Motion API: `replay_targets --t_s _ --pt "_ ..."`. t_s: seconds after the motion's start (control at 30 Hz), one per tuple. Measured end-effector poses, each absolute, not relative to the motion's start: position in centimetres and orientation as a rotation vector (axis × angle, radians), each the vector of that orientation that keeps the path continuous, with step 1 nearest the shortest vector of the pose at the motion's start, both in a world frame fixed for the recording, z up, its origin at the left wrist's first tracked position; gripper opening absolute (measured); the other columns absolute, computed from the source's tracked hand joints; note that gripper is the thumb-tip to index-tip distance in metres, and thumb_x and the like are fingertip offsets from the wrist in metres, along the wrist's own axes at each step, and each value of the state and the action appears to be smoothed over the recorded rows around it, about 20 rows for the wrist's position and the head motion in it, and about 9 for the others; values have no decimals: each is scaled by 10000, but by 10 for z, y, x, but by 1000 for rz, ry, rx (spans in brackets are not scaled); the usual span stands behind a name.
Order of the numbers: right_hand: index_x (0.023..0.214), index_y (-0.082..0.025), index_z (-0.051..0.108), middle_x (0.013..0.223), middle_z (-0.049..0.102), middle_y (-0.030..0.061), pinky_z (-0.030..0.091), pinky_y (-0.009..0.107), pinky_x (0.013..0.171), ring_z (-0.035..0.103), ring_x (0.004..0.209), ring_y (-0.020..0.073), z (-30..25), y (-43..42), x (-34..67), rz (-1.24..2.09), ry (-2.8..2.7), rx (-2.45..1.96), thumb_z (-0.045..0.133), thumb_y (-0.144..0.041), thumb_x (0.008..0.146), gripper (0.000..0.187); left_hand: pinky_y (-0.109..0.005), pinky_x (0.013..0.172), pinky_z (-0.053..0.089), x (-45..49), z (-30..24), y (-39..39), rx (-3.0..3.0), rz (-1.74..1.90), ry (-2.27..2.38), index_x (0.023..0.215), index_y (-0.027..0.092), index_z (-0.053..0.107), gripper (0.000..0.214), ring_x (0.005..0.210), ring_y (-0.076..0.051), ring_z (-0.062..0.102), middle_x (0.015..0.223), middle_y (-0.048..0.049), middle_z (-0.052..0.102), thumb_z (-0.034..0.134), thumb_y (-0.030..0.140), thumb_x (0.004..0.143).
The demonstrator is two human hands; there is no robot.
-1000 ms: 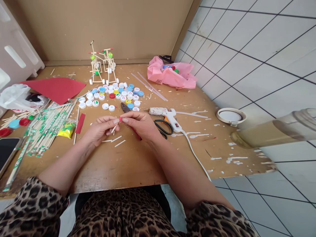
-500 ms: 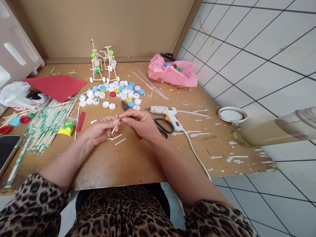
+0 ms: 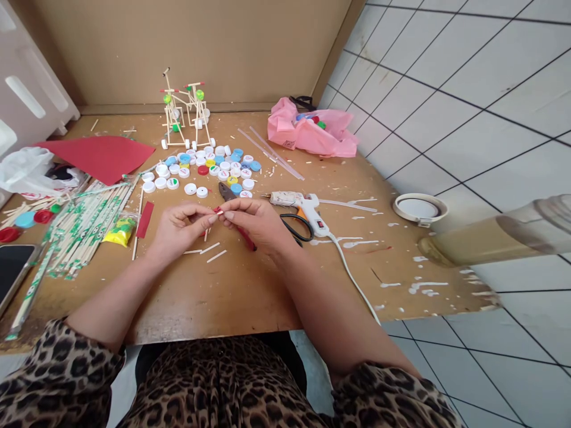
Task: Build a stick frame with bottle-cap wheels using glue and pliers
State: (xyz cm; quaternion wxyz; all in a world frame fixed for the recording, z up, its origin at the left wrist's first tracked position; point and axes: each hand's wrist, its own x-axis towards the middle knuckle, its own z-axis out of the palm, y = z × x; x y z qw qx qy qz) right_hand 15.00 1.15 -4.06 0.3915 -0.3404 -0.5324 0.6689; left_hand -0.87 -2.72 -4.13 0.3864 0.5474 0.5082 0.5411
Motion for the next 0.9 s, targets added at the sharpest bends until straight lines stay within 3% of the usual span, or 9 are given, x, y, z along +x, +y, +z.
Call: replay_targets --t_s 0.3,0.57,0.9 --pt "677 -173 686 614 653 -31 456 233 622 544 584 70 -39 14 152 1754 -1346 -946 760 -205 548 152 -278 621 433 -9 -36 -28 1536 1398 1369 562 228 721 54 585 -144 542 562 -13 655 758 220 602" --pt "676 -176 647 591 612 -52 405 227 596 497 564 64 -40 10 147 1685 -1353 -928 717 -249 580 140 -241 492 401 -9 -45 -24 1305 1319 1308 603 183 709 174 485 -107 499 515 4 622 776 340 567" --pt "667 -175 633 571 585 -56 352 224 560 463 553 67 -40 12 149 1666 -1399 -950 759 -308 564 210 -218 480 389 -10 -44 -23 1246 1246 1295 579 177 698 164 494 -89 493 535 1 634 793 302 534"
